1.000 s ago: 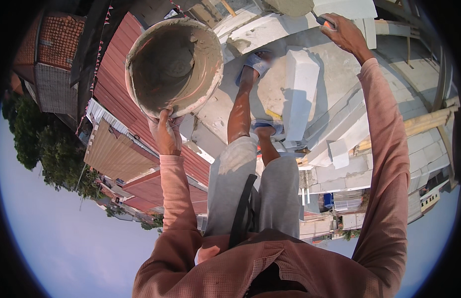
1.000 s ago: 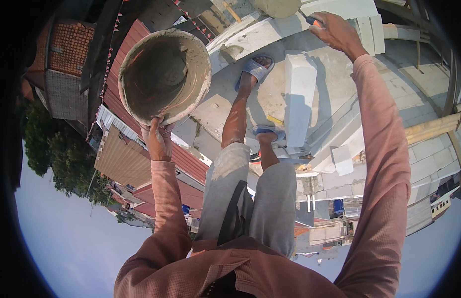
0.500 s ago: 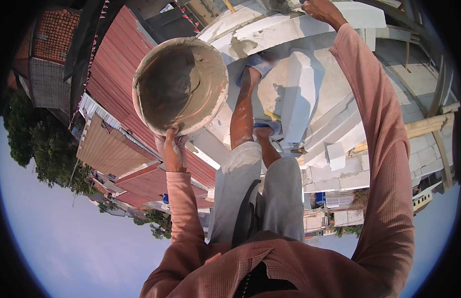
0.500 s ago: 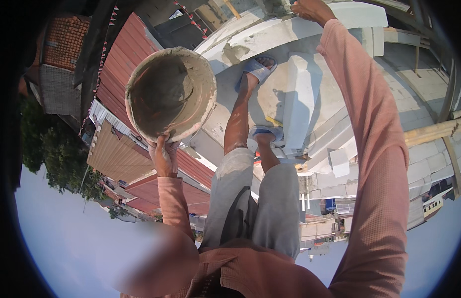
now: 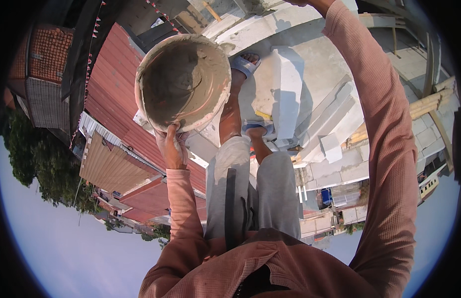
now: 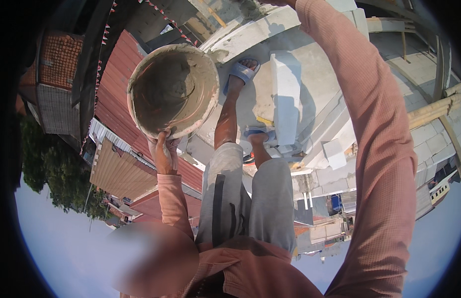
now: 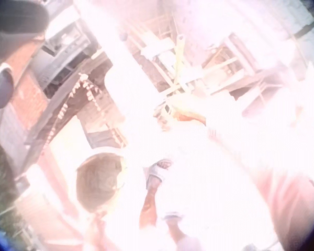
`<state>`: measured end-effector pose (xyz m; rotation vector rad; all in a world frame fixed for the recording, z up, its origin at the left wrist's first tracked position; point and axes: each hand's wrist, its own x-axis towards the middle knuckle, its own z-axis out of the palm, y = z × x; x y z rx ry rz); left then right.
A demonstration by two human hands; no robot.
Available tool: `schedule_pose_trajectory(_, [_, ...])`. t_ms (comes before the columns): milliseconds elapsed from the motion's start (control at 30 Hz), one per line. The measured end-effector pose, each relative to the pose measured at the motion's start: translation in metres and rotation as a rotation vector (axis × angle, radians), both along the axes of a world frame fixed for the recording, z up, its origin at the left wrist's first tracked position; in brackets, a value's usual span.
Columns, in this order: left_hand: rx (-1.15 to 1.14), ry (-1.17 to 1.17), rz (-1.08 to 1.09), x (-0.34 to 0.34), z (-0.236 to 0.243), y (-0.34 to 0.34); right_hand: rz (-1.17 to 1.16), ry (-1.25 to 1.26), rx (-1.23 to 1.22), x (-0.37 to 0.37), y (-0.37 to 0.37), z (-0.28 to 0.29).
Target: The person uses a saw to cut a lightweight brick and then applies mortar from a bucket to glue it onto a wall.
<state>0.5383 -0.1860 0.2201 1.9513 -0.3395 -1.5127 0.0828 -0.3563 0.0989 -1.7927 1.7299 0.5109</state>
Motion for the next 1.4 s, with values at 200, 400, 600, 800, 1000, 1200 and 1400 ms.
schedule_pose_trajectory(200, [-0.020, 0.001, -0.104, -0.014, 0.005, -0.009, -0.296, -0.202, 0.077, 0.005, 0.026, 0.105])
schedule_pose_trajectory(400, [-0.141, -0.231, -0.381, -0.061, 0.028, -0.024, -0.410, -0.563, 0.030, 0.032, 0.111, 0.201])
schedule_pose_trajectory(600, [-0.211, -0.227, -0.626, -0.088, 0.033, -0.014, 0.078, -0.320, -0.237, 0.079, 0.137, 0.147])
schedule_pose_trajectory(800, [-0.245, -0.141, -0.665, -0.095, 0.032, -0.029, 0.161, -0.388, -0.238, 0.100, 0.159, 0.129])
schedule_pose_trajectory(1000, [-0.163, -0.101, -0.644, -0.093, 0.023, -0.030, 0.036, -0.666, -0.167, 0.090, 0.155, 0.123])
schedule_pose_trajectory(1200, [-0.118, -0.075, -0.551, -0.081, -0.002, -0.041, -0.240, -0.983, 0.091, 0.051, 0.163, 0.101])
schedule_pose_trajectory(1400, [-0.059, 0.015, -0.243, -0.060, -0.013, -0.042, -0.261, -0.841, 0.217, -0.017, 0.114, 0.123])
